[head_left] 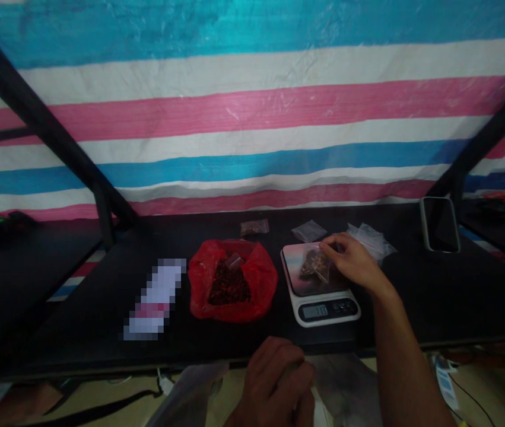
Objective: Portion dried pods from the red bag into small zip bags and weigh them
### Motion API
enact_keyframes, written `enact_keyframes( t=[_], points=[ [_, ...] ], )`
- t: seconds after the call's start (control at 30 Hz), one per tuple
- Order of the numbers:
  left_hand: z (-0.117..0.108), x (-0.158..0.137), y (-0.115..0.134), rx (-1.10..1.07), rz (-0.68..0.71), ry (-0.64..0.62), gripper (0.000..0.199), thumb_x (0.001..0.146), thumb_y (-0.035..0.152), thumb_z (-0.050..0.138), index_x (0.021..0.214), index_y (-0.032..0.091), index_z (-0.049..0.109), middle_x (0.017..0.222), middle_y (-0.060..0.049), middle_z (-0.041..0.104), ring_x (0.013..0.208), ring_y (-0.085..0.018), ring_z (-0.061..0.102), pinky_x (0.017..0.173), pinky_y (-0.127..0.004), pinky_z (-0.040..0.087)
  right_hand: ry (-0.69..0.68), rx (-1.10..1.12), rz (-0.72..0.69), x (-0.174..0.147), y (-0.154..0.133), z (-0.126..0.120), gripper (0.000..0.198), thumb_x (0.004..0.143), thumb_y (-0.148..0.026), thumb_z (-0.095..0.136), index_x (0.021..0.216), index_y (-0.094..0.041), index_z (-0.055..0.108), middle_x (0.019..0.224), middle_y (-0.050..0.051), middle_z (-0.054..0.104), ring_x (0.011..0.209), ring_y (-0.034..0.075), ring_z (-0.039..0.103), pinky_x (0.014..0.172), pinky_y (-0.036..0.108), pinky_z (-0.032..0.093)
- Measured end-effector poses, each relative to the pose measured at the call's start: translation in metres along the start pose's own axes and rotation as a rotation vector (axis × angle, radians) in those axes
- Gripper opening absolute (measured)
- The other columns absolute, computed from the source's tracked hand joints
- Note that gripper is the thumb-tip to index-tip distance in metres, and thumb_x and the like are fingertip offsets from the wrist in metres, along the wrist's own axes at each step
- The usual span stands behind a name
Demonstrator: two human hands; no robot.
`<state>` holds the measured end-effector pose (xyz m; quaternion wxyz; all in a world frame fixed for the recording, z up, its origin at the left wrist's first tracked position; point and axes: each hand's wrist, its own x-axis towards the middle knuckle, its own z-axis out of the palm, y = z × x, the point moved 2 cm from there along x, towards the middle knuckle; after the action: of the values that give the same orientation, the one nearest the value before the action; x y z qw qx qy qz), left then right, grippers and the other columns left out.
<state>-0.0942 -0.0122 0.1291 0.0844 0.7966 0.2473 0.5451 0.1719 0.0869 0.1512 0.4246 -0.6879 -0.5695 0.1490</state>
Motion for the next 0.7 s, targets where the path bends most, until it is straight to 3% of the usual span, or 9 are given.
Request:
enact_keyframes(
  t=[0.1,0.2,0.3,0.37,0.43,0.5,0.6,0.7],
  points=[
    [-0.001,0.0,-0.002,0.03,-0.137,0.137,0.03,0.087,-0.002,0.053,0.096,0.025,0.064,0.086,-0.002,0.068,0.082,-0.017,0.072,0.073,-0.027,0.062,-0.051,0.143,0.022,-0.005,-0.018,-0.005,0.028,0.086,-0.048,0.065,0.088,-0.022,0.075,0.088,0.005,0.074,0.083,0.024,0.067,0.079,0.037,0.053],
    [-0.003,0.007,-0.01,-0.009,-0.295,0.284,0.028,0.093,0.007,0.058,0.114,0.026,0.063,0.111,-0.007,0.067,0.102,-0.02,0.07,0.087,-0.033,0.061,-0.126,0.274,-0.024,-0.014,-0.053,-0.007,0.027,0.087,-0.051,0.069,0.088,-0.024,0.074,0.084,0.004,0.073,0.08,0.023,0.067,0.072,0.032,0.052],
    [-0.004,0.016,-0.026,-0.16,-0.586,0.35,0.022,0.103,0.026,0.056,0.125,0.026,0.061,0.129,-0.01,0.066,0.117,-0.023,0.067,0.096,-0.038,0.059,-0.211,0.317,-0.096,-0.023,-0.095,0.006,0.024,0.088,-0.048,0.071,0.088,-0.025,0.075,0.083,0.003,0.074,0.079,0.022,0.067,0.071,0.031,0.052],
    [-0.002,0.019,-0.039,-0.348,-0.828,0.34,0.027,0.106,0.043,0.054,0.126,0.025,0.062,0.124,-0.01,0.07,0.107,-0.022,0.071,0.086,-0.034,0.061,-0.287,0.332,-0.101,-0.028,-0.118,0.026,0.022,0.09,-0.046,0.069,0.089,-0.025,0.076,0.081,0.001,0.074,0.076,0.02,0.068,0.068,0.029,0.052],
    [0.003,0.019,-0.049,-0.563,-1.024,0.308,0.045,0.102,0.061,0.055,0.124,0.023,0.062,0.101,-0.008,0.074,0.08,-0.02,0.072,0.064,-0.029,0.058,-0.346,0.323,-0.071,-0.031,-0.131,0.051,0.018,0.089,-0.042,0.071,0.094,-0.025,0.076,0.08,0.001,0.074,0.074,0.019,0.069,0.064,0.029,0.052],
    [0.008,0.018,-0.057,-0.729,-1.185,0.305,0.061,0.092,0.073,0.061,0.123,0.02,0.062,0.076,-0.002,0.069,0.058,-0.016,0.064,0.05,-0.025,0.048,-0.333,0.317,-0.032,-0.031,-0.135,0.074,0.021,0.086,-0.035,0.072,0.104,-0.024,0.075,0.084,0.001,0.076,0.075,0.02,0.071,0.064,0.029,0.053],
    [0.009,0.017,-0.063,-0.876,-1.37,0.405,0.076,0.08,0.074,0.074,0.128,0.017,0.059,0.066,0.004,0.064,0.048,-0.013,0.056,0.046,-0.023,0.042,-0.257,0.348,0.022,-0.027,-0.133,0.097,0.026,0.081,-0.03,0.072,0.107,-0.023,0.073,0.087,0.002,0.075,0.077,0.02,0.073,0.068,0.031,0.055],
    [0.004,0.018,-0.065,-0.963,-1.441,0.466,0.082,0.077,0.069,0.078,0.135,0.015,0.056,0.064,0.004,0.065,0.045,-0.012,0.054,0.046,-0.023,0.041,-0.231,0.349,0.063,-0.022,-0.136,0.109,0.019,0.08,-0.028,0.072,0.098,-0.022,0.072,0.083,0.002,0.075,0.075,0.021,0.072,0.067,0.032,0.055]
  ],
)
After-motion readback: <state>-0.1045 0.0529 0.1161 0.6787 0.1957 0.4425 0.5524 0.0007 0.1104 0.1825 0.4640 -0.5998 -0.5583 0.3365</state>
